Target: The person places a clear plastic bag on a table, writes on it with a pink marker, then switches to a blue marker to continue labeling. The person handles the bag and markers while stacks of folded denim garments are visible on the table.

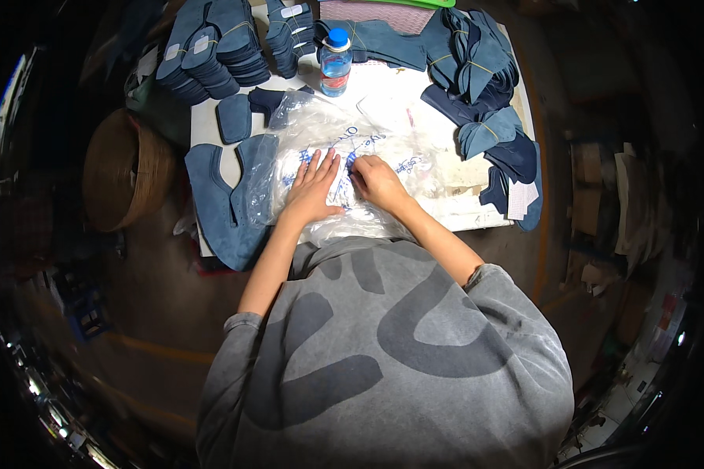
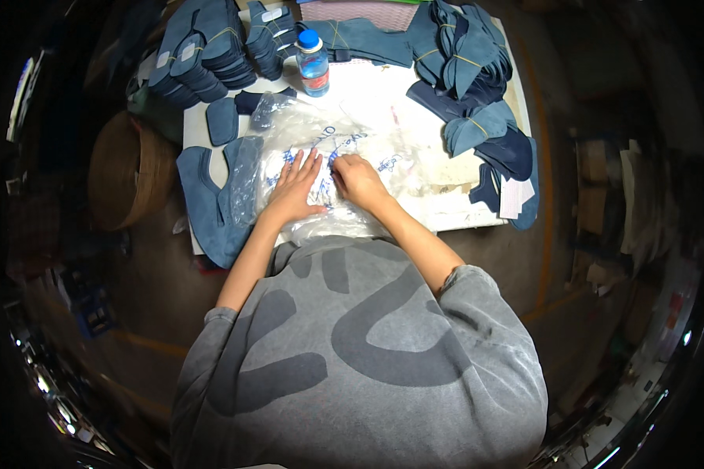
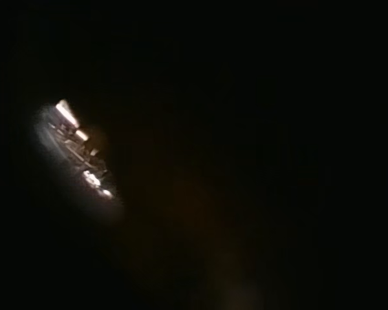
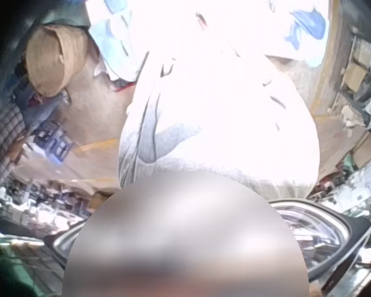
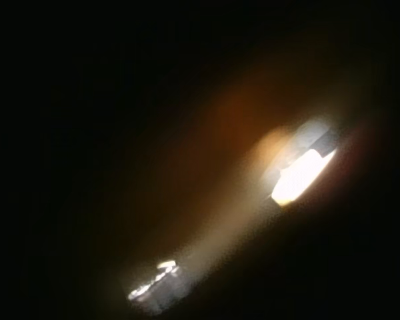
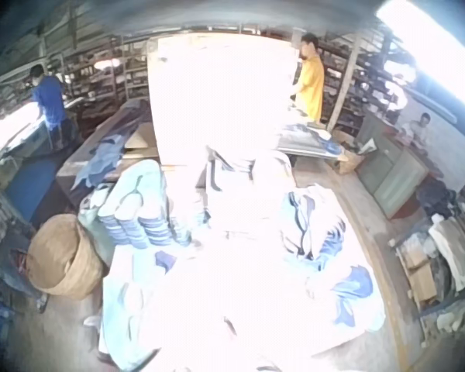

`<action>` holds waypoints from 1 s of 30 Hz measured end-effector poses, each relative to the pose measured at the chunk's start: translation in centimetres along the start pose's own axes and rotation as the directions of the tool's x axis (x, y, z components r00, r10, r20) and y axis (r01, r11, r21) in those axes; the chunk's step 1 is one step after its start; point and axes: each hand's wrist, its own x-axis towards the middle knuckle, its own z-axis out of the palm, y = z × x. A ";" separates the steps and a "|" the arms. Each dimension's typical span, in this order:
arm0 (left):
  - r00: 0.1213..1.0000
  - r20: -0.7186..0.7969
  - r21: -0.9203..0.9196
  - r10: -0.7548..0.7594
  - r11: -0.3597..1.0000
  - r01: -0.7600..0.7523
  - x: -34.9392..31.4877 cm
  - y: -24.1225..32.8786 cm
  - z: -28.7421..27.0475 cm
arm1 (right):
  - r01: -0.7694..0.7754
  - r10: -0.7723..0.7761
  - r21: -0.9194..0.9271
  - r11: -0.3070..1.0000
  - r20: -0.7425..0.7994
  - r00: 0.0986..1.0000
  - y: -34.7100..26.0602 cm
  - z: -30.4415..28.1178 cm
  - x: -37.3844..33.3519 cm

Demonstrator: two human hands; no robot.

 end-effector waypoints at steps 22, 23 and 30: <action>1.000 0.029 -0.012 -0.009 1.000 0.009 0.2 0.1 -0.1 | 0.054 -0.061 0.048 0.997 0.178 0.982 0.1 0.8 0.9; 1.000 0.028 -0.008 -0.011 1.000 0.011 0.2 0.0 -0.1 | 0.129 -0.175 0.189 0.974 0.252 0.952 0.1 0.9 1.0; 0.998 0.052 0.014 -0.019 1.000 0.019 0.2 0.2 -0.3 | 0.066 -0.072 0.047 0.997 0.126 0.989 0.3 0.9 1.4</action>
